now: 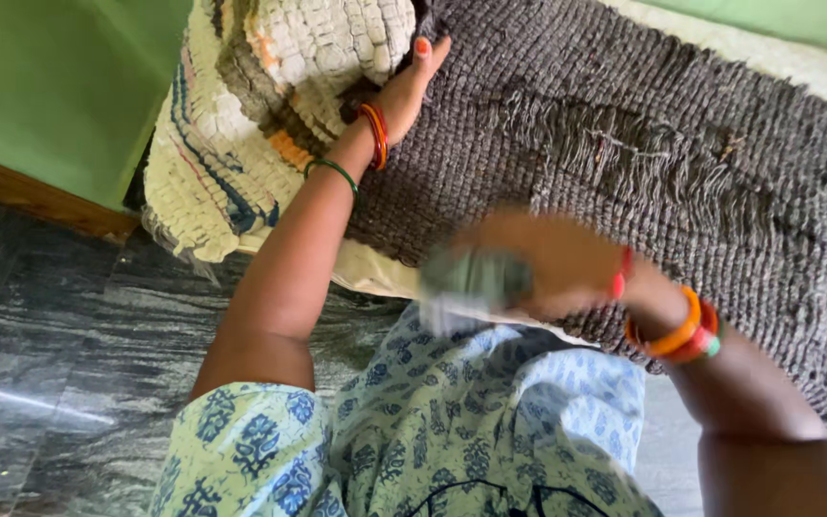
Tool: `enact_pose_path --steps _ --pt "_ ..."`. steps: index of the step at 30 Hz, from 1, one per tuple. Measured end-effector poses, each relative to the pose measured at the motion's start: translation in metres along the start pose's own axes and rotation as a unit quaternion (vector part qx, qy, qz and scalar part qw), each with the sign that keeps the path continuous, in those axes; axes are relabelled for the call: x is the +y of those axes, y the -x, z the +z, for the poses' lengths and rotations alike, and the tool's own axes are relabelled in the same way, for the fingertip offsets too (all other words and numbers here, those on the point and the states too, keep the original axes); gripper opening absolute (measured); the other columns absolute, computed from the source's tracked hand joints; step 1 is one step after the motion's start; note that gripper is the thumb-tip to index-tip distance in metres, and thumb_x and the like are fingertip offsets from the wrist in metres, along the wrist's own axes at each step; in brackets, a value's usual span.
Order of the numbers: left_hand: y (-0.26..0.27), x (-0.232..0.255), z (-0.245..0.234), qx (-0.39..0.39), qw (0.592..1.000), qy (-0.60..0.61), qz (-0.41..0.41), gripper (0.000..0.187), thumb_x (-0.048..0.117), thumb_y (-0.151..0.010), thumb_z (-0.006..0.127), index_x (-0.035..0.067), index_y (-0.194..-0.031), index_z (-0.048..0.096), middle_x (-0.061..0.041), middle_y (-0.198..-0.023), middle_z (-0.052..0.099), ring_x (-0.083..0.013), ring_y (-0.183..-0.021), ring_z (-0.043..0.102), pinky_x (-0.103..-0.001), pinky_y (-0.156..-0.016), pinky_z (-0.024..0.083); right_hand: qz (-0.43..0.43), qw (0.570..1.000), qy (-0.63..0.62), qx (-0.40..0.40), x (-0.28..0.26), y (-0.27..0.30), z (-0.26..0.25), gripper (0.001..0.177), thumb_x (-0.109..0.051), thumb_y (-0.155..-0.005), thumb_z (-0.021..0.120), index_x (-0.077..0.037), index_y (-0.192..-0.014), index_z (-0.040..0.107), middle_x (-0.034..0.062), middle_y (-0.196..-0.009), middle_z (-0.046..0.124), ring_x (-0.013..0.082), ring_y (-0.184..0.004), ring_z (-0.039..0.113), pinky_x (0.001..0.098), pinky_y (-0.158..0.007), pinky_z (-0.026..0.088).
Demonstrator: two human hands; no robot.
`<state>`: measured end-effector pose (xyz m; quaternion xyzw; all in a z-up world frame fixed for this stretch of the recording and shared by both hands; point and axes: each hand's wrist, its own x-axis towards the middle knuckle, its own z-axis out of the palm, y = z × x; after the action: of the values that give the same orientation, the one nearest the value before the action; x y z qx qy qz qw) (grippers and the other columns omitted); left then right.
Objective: The person uses a brush to scrub a rug placed on a bed.
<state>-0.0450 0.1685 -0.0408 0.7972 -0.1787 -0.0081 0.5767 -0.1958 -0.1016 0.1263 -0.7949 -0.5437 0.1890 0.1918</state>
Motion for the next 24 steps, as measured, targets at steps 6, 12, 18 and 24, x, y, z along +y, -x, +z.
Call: enact_pose_path --steps 6,12,18,24 --pt "0.004 -0.011 -0.001 0.006 0.993 0.095 0.069 0.119 0.089 -0.086 0.004 0.004 -0.166 0.023 -0.016 -0.173 0.023 -0.0299 -0.162 0.018 -0.042 -0.132 0.014 0.101 0.949 0.047 0.294 0.017 -0.037 0.003 0.076 -0.04 -0.076 0.09 -0.009 -0.138 0.059 0.0156 -0.116 0.067 0.0319 -0.098 0.069 0.0425 -0.08 0.058" --pt "0.008 0.008 0.001 0.03 0.998 0.023 0.048 0.111 0.086 -0.092 0.009 0.003 -0.164 0.022 -0.018 -0.171 0.021 -0.0313 -0.16 0.021 -0.042 -0.132 0.017 0.094 0.935 0.167 0.297 0.002 -0.04 0.05 0.067 -0.042 -0.065 0.091 -0.014 -0.121 0.068 0.0136 -0.103 0.066 0.0321 -0.089 0.069 0.0445 -0.072 0.058" --pt "-0.009 -0.005 0.023 0.102 0.975 -0.184 0.072 0.08 0.062 -0.104 0.043 0.0 -0.156 0.038 -0.022 -0.163 0.036 -0.0361 -0.153 0.033 -0.044 -0.127 0.028 0.001 0.978 -0.022 0.208 0.014 0.054 0.02 0.074 -0.043 -0.075 0.086 -0.016 -0.141 0.065 0.009 -0.131 0.071 0.0265 -0.112 0.071 0.0369 -0.089 0.063" --pt "-0.045 0.079 0.184 -0.073 0.983 -0.077 0.15 0.079 0.07 -0.101 0.022 0.014 -0.147 0.052 -0.009 -0.155 0.05 -0.0305 -0.151 0.044 -0.043 -0.125 0.035 0.218 0.892 0.213 0.332 0.071 0.116 0.005 0.088 -0.057 -0.065 0.092 -0.011 -0.135 0.067 0.0166 -0.122 0.066 0.0337 -0.108 0.067 0.0449 -0.087 0.057"
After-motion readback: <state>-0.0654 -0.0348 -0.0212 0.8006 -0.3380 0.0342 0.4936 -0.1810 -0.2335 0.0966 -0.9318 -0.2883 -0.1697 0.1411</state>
